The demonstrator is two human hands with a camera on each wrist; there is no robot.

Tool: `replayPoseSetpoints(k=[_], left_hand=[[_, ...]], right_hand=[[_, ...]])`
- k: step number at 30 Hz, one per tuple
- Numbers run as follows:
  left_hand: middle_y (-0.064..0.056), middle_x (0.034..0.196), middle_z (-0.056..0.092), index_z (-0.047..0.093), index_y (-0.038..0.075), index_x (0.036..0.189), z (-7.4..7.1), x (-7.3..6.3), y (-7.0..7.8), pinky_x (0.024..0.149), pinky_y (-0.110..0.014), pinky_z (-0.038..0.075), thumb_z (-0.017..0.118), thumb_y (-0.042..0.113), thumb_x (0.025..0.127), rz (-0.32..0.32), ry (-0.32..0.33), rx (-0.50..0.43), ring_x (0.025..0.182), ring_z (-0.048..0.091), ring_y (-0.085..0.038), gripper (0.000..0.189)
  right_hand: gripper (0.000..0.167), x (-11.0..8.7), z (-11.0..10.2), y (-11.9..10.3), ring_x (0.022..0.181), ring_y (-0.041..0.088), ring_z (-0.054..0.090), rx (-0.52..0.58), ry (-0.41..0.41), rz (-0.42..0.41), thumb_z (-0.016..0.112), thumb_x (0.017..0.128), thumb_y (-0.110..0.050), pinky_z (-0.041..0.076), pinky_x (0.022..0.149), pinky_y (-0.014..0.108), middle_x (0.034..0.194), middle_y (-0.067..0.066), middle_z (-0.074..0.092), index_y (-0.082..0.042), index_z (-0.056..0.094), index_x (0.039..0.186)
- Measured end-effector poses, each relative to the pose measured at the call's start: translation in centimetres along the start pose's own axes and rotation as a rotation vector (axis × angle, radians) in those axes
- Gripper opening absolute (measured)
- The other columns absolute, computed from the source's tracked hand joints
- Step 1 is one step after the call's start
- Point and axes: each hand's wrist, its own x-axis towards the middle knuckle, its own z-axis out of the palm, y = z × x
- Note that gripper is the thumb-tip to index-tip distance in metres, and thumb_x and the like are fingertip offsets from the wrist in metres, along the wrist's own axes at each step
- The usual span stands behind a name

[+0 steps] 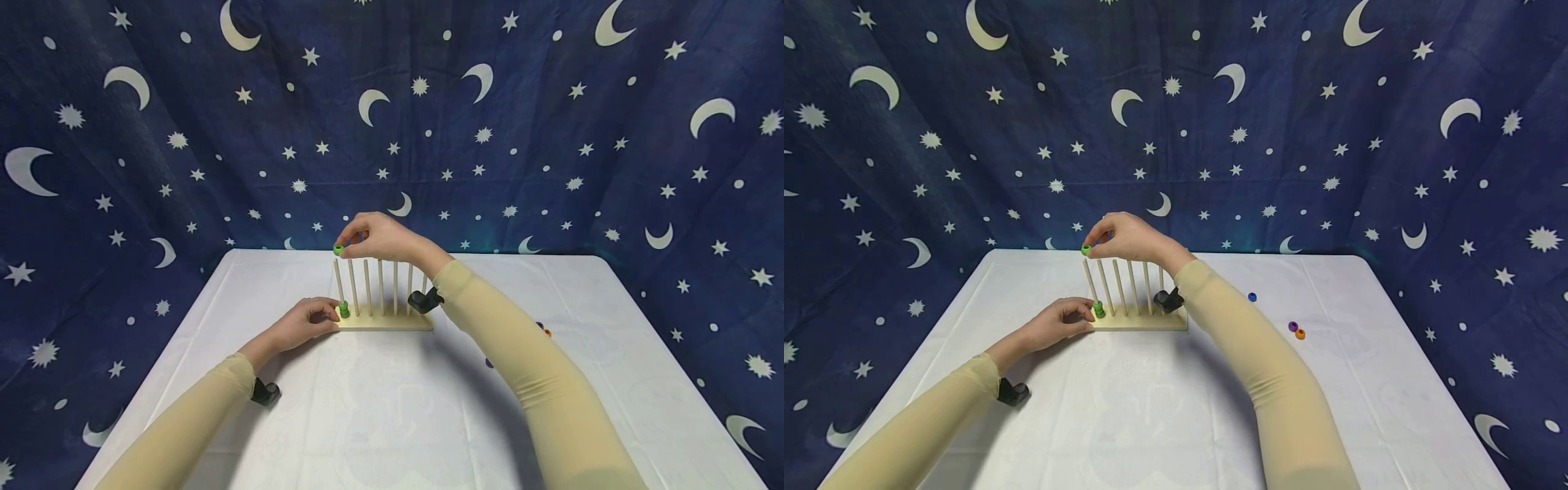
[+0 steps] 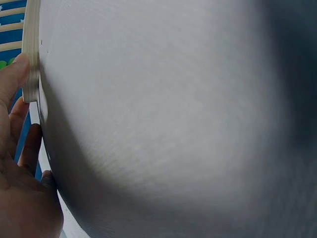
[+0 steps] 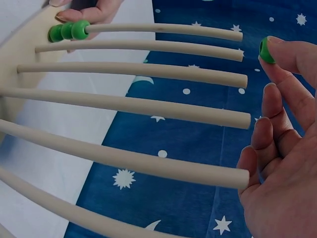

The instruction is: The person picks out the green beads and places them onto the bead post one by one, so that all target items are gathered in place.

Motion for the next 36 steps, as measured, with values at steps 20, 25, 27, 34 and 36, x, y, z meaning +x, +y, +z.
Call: replayPoseSetpoints(k=[20,25,27,34,36], left_hand=[[-0.012,0.144,0.057,0.073,0.015,0.099,-0.2,-0.1,0.2,0.119,-0.057,0.028,0.076,0.014,0.094,-0.011,-0.015,-0.016,0.14,0.045,-0.034,0.006],[-0.011,0.144,0.057,0.073,0.015,0.099,-0.2,-0.1,0.1,0.119,-0.056,0.028,0.077,0.015,0.094,-0.014,-0.015,-0.024,0.14,0.045,-0.033,0.006],[-0.011,0.144,0.057,0.073,0.016,0.098,-0.2,-0.1,0.0,0.119,-0.055,0.029,0.077,0.015,0.094,-0.015,-0.015,-0.026,0.14,0.045,-0.033,0.006],[-0.011,0.144,0.057,0.073,0.016,0.099,-0.2,-0.1,0.0,0.119,-0.055,0.028,0.076,0.014,0.094,-0.013,-0.013,-0.023,0.14,0.046,-0.033,0.006],[-0.011,0.144,0.057,0.073,0.016,0.099,-0.1,-0.1,0.0,0.119,-0.056,0.028,0.076,0.014,0.094,-0.012,-0.012,-0.022,0.14,0.045,-0.033,0.006]], right_hand=[[0.019,0.5,0.9,0.3,0.096,0.017,0.056,-0.024,-0.036,0.015,0.078,0.091,-0.028,0.051,0.079,0.033,0.105,-0.001,0.063,-0.023,0.078,0.109],[0.019,0.6,1.2,0.5,0.096,0.016,0.056,-0.028,-0.034,0.022,0.078,0.091,-0.028,0.051,0.079,0.033,0.105,-0.002,0.063,-0.023,0.078,0.109],[0.019,0.6,1.2,0.5,0.096,0.016,0.056,-0.031,-0.037,0.027,0.078,0.091,-0.029,0.051,0.079,0.033,0.106,-0.002,0.063,-0.023,0.077,0.109],[0.019,0.6,1.3,0.5,0.096,0.018,0.056,-0.031,-0.047,0.028,0.078,0.091,-0.029,0.05,0.079,0.033,0.106,-0.001,0.062,-0.022,0.077,0.109],[0.019,0.6,1.3,0.5,0.096,0.018,0.055,-0.032,-0.05,0.03,0.078,0.091,-0.029,0.05,0.078,0.033,0.106,-0.001,0.062,-0.022,0.077,0.109]])
